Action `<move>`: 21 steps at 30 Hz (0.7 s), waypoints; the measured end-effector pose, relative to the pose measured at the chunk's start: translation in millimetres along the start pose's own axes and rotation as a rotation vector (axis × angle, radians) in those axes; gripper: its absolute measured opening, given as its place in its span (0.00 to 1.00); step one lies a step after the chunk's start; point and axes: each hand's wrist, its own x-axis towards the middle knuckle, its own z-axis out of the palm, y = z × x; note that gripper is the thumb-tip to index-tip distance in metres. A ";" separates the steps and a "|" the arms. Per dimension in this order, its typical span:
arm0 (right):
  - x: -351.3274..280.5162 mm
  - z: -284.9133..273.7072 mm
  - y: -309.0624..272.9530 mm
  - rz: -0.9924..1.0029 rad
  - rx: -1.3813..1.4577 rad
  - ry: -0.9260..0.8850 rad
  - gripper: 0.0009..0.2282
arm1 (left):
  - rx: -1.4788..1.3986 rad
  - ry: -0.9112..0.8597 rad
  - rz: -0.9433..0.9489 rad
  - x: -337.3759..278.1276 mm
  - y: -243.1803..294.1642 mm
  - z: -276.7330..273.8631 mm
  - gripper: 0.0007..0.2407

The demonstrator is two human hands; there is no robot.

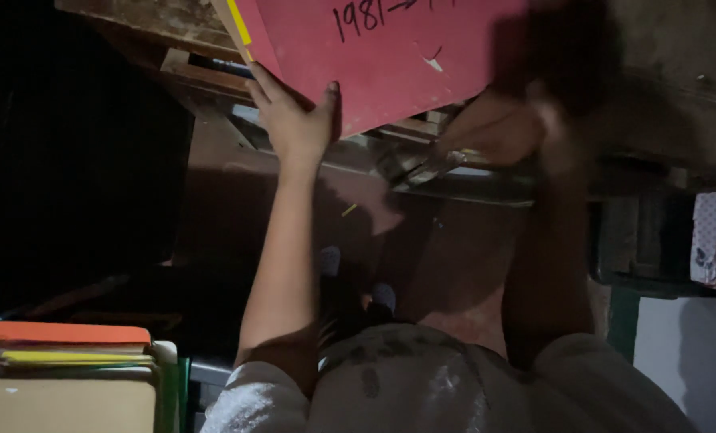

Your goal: Wiping and organizing old document folders and envelopes in an archive room.

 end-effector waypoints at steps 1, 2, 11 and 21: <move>22.1 7.8 88.3 -0.286 0.140 -0.212 0.18 | -0.012 -0.012 -0.002 -4.6 2.7 -3.0 0.52; -2.1 45.1 -9.6 -0.292 0.139 -0.206 0.18 | -0.015 -0.008 0.005 -5.5 12.0 -8.4 0.52; -9.3 133.7 -304.1 0.576 1.229 0.306 0.20 | 0.027 -0.058 -0.191 1.7 34.9 -19.0 0.45; 5.1 114.3 -257.5 0.953 1.258 0.409 0.28 | -0.172 -0.310 -0.184 -128.3 67.3 19.0 0.47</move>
